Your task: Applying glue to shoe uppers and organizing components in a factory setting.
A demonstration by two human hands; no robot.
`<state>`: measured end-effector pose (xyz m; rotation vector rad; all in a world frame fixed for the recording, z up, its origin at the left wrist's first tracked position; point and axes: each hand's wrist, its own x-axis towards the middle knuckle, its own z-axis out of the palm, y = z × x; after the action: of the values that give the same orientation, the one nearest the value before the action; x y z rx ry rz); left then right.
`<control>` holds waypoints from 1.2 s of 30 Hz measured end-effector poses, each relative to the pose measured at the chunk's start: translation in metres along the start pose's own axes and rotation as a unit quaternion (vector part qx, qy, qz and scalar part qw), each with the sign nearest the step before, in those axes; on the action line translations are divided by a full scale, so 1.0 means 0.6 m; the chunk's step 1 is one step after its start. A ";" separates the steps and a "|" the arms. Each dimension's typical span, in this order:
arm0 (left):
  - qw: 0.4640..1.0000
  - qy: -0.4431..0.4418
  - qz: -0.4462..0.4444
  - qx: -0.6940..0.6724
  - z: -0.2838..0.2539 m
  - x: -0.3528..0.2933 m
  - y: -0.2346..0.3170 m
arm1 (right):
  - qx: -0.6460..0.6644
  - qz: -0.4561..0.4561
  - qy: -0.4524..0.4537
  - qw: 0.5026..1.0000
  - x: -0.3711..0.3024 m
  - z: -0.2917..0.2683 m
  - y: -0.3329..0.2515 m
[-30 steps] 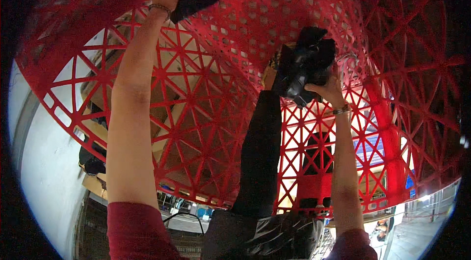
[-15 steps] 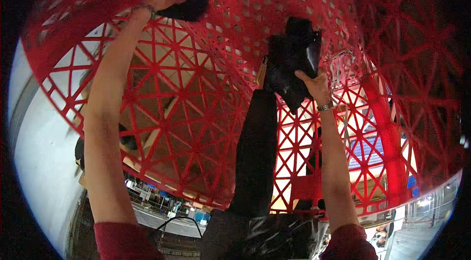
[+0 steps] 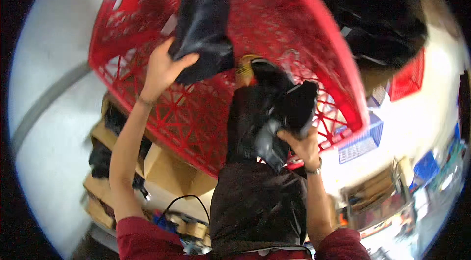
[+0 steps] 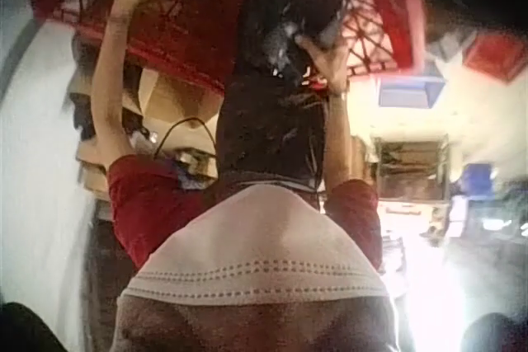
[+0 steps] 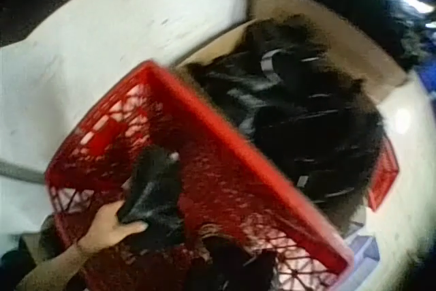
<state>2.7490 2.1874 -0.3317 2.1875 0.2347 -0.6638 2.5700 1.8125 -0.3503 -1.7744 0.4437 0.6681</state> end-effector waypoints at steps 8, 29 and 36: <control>0.995 -0.029 0.020 -0.098 0.167 -0.137 0.282 | 0.619 0.048 0.179 0.763 -0.387 -0.265 0.161; 0.820 -0.027 0.359 0.446 0.723 -0.073 0.460 | 0.358 0.078 0.421 0.830 0.174 -0.593 0.615; 0.850 -0.050 0.386 0.354 0.732 -0.064 0.477 | 0.160 0.028 0.432 0.887 0.231 -0.662 0.601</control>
<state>2.6574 1.6705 -0.3525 2.6080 -1.0646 -0.4088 2.5448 1.3315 -0.6240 -1.6600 1.1385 -0.2103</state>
